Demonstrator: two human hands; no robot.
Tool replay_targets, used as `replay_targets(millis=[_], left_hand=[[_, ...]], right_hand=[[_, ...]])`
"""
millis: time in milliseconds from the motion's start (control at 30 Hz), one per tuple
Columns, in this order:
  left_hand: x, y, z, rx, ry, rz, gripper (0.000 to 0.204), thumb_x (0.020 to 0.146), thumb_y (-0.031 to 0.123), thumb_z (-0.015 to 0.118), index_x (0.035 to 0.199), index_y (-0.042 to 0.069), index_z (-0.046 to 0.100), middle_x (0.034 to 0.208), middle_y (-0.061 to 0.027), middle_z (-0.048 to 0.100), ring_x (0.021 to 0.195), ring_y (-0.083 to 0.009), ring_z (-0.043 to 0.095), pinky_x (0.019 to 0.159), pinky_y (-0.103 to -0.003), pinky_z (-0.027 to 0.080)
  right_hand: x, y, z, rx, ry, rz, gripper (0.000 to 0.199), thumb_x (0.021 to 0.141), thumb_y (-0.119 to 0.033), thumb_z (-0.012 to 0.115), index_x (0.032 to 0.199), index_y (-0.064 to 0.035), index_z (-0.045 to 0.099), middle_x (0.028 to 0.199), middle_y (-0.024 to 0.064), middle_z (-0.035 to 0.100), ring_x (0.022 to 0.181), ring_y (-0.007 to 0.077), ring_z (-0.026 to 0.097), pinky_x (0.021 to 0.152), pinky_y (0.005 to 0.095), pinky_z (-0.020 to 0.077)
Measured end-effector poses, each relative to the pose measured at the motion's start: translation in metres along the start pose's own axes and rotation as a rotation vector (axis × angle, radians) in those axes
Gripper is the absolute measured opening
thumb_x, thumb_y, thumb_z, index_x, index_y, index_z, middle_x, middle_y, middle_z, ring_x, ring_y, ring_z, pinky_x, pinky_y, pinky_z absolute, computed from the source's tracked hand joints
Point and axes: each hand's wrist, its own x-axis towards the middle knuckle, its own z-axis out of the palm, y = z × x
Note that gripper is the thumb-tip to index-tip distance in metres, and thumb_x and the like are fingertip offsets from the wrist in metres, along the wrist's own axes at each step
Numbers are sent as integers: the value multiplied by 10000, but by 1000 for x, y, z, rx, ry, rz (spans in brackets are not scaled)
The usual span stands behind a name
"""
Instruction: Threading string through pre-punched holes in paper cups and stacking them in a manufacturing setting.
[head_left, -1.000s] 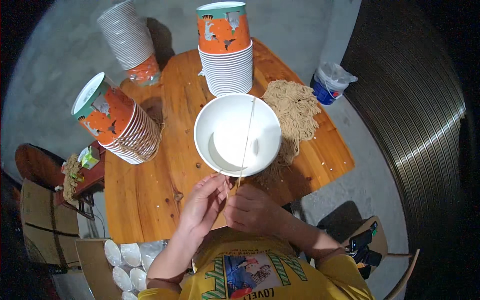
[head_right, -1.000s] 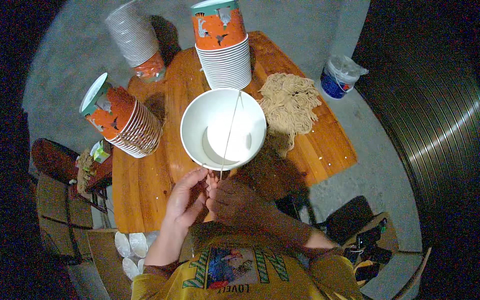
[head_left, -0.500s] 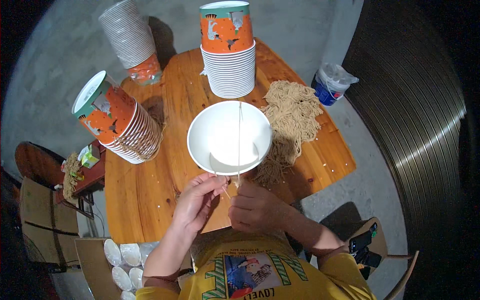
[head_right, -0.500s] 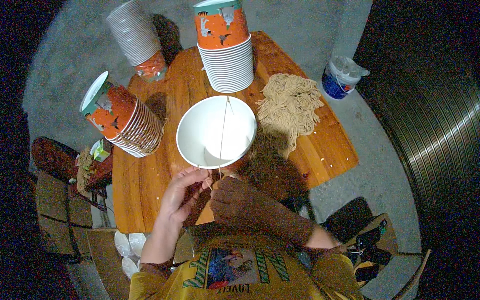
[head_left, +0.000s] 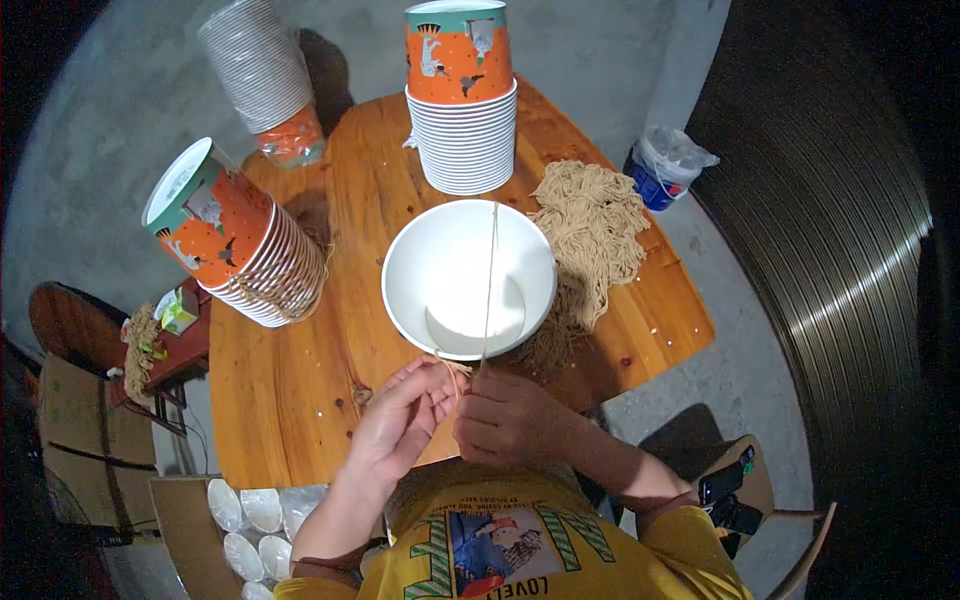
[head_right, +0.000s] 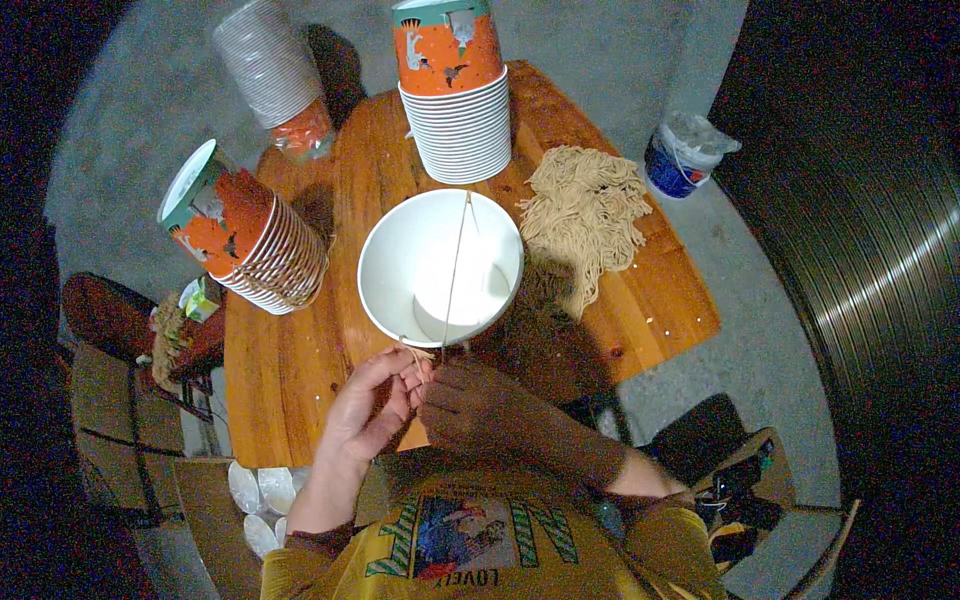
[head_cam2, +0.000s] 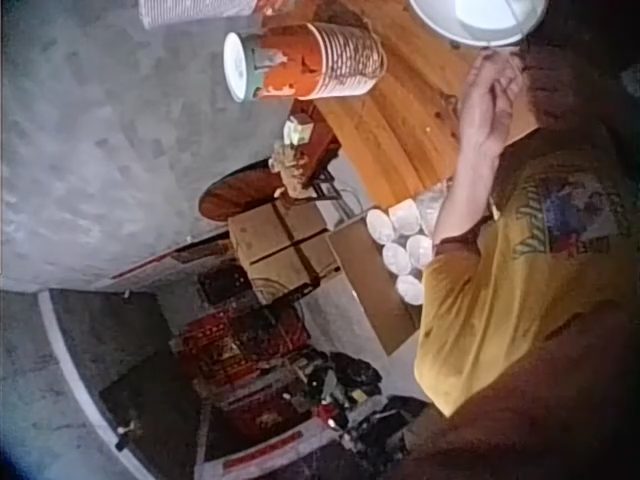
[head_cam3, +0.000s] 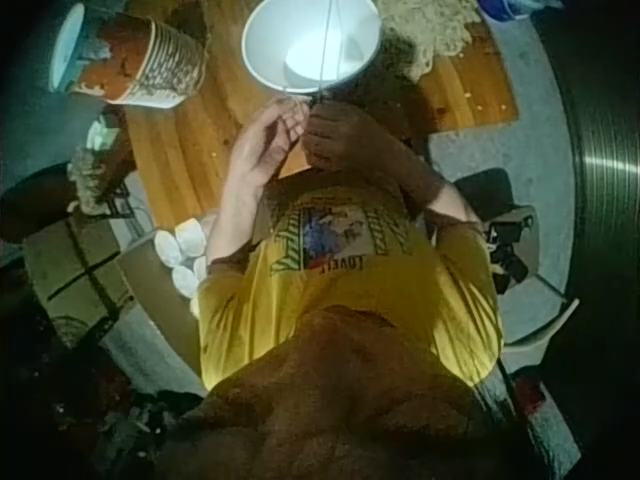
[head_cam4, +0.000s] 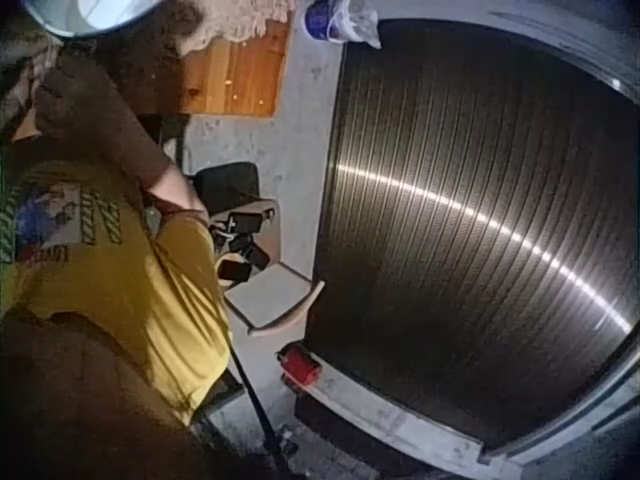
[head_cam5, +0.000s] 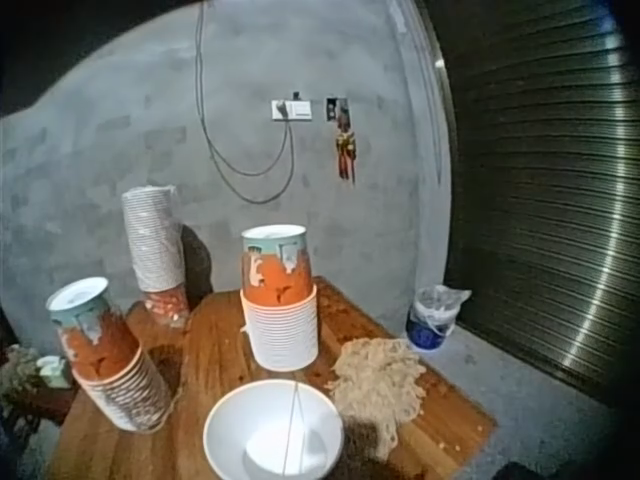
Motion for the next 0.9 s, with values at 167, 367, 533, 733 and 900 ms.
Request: replay_targets(millis=[167,367,533,733,900], left_hand=[[-2,0,0,-40,6,-8,106,877,110,582,948,33,577,895,-55,638,835,-139,600,808,-258,464],[-4,-1,-3,-53,3,-11,103,867,100,592,944,32,579,876,-42,630,816,-130,594,803,-255,464],[-5,1,-2,-53,-28,-22,97,878,100,568,946,30,576,865,-37,626,809,-128,592,803,-263,471],[-1,3,0,13,-14,-16,107,891,109,540,943,23,576,853,-40,629,801,-130,600,797,-259,476],[-1,9,9,87,37,53,95,880,96,537,885,18,589,794,-44,626,779,-123,599,766,-244,468]], right_hand=[[4,-2,-5,-10,-23,9,188,657,-128,685,658,-83,502,710,35,476,683,211,520,634,327,461],[-1,-1,-4,-42,-64,16,210,658,-146,694,647,-85,493,716,37,475,708,220,530,646,337,463],[2,-3,-8,9,-37,32,213,663,-145,695,649,-82,492,713,39,471,703,224,533,637,342,461],[11,-7,-15,64,-37,47,206,653,-117,693,654,-82,490,696,42,459,664,223,521,602,330,451],[7,2,-10,91,-61,-22,204,651,-98,682,651,-84,479,674,36,445,627,208,495,576,319,432]])
